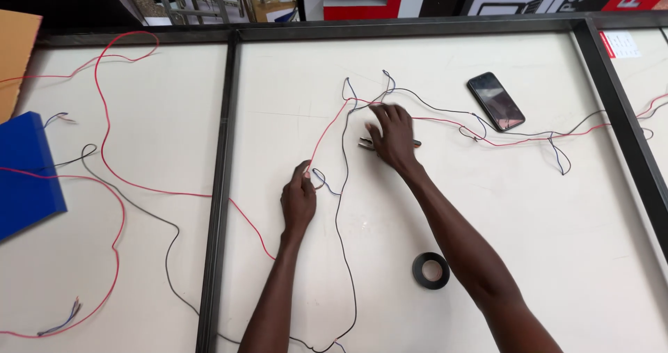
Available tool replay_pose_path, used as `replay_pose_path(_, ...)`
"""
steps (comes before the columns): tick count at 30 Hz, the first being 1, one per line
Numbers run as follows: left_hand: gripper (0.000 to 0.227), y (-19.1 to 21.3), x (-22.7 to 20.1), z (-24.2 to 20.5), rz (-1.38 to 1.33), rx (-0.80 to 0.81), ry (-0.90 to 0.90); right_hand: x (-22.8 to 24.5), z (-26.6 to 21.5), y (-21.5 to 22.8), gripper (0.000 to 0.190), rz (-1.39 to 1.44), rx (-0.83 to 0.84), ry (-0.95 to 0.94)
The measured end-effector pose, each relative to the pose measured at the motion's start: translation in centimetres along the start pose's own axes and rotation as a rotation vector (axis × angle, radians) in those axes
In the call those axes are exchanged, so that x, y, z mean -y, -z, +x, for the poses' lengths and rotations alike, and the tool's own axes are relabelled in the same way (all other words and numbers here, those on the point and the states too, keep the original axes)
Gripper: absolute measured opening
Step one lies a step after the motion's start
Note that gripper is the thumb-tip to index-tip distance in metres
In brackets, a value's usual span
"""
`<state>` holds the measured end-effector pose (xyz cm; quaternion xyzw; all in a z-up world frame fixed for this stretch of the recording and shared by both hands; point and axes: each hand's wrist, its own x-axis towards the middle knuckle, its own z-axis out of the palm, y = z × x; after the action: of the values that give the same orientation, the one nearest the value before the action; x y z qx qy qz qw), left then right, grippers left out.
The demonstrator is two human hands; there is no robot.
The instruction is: The person strips the insulation from the ends of red and black wires using pliers and then twists the exposed copper strands together by hand. This process is repeated for multiple wire pairs on a white work surface.
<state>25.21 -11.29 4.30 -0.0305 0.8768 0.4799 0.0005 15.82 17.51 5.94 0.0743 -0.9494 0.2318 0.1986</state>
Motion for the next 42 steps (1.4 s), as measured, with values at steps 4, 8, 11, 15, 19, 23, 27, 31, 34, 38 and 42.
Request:
replay_pose_path(4, 0.040, -1.9, 1.4, -1.4, 0.051, -0.166, -0.175, -1.4, -8.9, 0.4, 0.068, -0.151, 0.225, -0.089)
replay_pose_path(8, 0.026, -2.2, 3.3, 0.9, -0.025, -0.243, -0.168, -0.9, -11.1, 1.3, 0.047, -0.204, 0.268, -0.153)
replay_pose_path(11, 0.024, -0.9, 3.7, -0.7, -0.097, -0.127, -0.052, -0.7, -14.7, 1.2, 0.051, -0.231, 0.282, -0.177)
replay_pose_path(15, 0.034, 1.4, 3.8, -4.1, -0.289, 0.056, 0.091, 1.6, -17.4, 2.9, 0.062, -0.208, 0.264, -0.179)
replay_pose_path(19, 0.041, 1.2, 3.7, -7.3, -0.313, 0.018, 0.081, 2.9, -19.8, 3.4, 0.065, -0.137, 0.292, -0.203)
replay_pose_path(23, 0.041, -0.7, 5.6, -6.4, -0.252, -0.021, 0.018, 6.7, -20.6, 6.7, 0.050, 0.625, 0.347, -0.501)
replay_pose_path(27, 0.041, -1.2, 6.1, -5.4, -0.228, -0.115, 0.001, 7.9, -21.2, 8.0, 0.069, 1.538, 0.479, -0.652)
replay_pose_path(31, 0.043, -1.4, 6.3, -6.1, -0.231, -0.141, -0.082, 10.8, -22.0, 8.9, 0.059, 1.398, 0.520, -0.616)
replay_pose_path(34, 0.046, -1.1, 5.7, -6.7, -0.241, -0.144, -0.108, 12.4, -21.9, 8.3, 0.055, 1.110, 0.526, -0.622)
replay_pose_path(38, 0.043, -0.7, 5.0, -7.0, -0.250, -0.144, -0.090, 13.2, -21.2, 5.8, 0.054, 1.179, 0.497, -0.670)
replay_pose_path(42, 0.037, -0.7, 4.7, -6.1, -0.250, -0.138, -0.045, 14.0, -22.2, 3.9, 0.048, 1.142, 0.409, -0.661)
